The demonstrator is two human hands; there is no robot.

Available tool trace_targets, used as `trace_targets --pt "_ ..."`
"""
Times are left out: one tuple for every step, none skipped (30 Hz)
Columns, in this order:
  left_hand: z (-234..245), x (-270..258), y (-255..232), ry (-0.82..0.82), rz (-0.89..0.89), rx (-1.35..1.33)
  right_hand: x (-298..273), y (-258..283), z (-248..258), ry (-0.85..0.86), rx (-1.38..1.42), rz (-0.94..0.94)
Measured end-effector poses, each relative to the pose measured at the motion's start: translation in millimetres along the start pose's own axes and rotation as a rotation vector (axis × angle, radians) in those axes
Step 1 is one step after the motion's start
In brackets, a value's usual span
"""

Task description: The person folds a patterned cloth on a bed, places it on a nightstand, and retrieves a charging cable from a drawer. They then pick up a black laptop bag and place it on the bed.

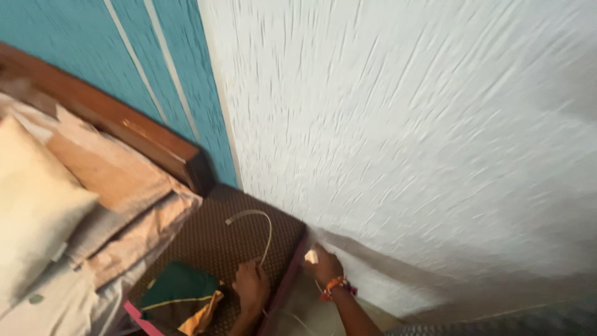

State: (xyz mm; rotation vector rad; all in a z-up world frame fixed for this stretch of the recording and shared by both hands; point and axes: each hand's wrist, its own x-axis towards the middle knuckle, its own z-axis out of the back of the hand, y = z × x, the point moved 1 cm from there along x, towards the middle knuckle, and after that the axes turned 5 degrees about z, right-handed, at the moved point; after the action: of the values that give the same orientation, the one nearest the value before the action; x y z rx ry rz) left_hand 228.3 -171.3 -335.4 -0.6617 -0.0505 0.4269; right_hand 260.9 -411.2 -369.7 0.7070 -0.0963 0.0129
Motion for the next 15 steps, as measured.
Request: trace_targets --pt "16.2 -8.2 -6.8 0.042 0.017 -0.001 -8.7 14.2 14.0 -0.005 0.101 -0.076" --pt "32.3 -15.0 -14.0 0.022 -0.019 -0.075 -14.9 28.3 28.4 -0.008 0.204 -0.151" --pt "45.0 -26.6 -20.9 0.006 -0.045 -0.151 -21.1 41.0 44.3 0.001 0.302 -0.225" --pt "58.0 -33.9 -27.3 -0.011 -0.071 -0.226 -24.2 55.3 59.9 -0.03 0.4 -0.222" --pt "70.6 -46.6 -28.3 0.011 -0.053 -0.26 -34.0 69.3 74.3 -0.049 0.492 -0.22" --pt "83.0 -60.2 -29.8 0.033 -0.036 -0.293 -45.0 86.3 90.6 -0.067 0.585 -0.217" --pt "98.1 -50.6 -43.6 0.036 -0.044 -0.329 -42.1 102.8 104.5 -0.067 0.655 -0.223" --pt "112.0 -45.8 -59.9 0.046 -0.099 -0.355 -46.7 117.4 119.9 -0.064 0.726 -0.227" --pt "130.5 -51.8 -65.2 0.062 -0.149 -0.367 -54.9 137.4 130.0 -0.055 0.803 -0.244" --pt "150.7 -54.5 -71.0 0.077 -0.199 -0.378 -51.7 157.0 142.0 -0.08 0.91 -0.207" --pt "169.5 -64.2 -75.0 0.055 -0.241 -0.409 -59.3 170.7 154.4 -0.093 1.011 -0.187" --pt "188.3 -67.6 -83.5 0.032 -0.282 -0.44 -64.1 184.5 164.5 -0.107 1.113 -0.168" --pt "208.1 -70.0 -91.4 0.014 -0.321 -0.472 -69.6 197.9 173.0 -0.12 1.105 -0.171" --pt "229.9 -72.5 -97.7 0.014 -0.348 -0.494 -73.2 212.0 181.3 -0.133 1.098 -0.173" --pt "252.6 -73.9 -106.1 0.01 -0.378 -0.518 -73.0 228.1 190.2 -0.147 1.091 -0.171"
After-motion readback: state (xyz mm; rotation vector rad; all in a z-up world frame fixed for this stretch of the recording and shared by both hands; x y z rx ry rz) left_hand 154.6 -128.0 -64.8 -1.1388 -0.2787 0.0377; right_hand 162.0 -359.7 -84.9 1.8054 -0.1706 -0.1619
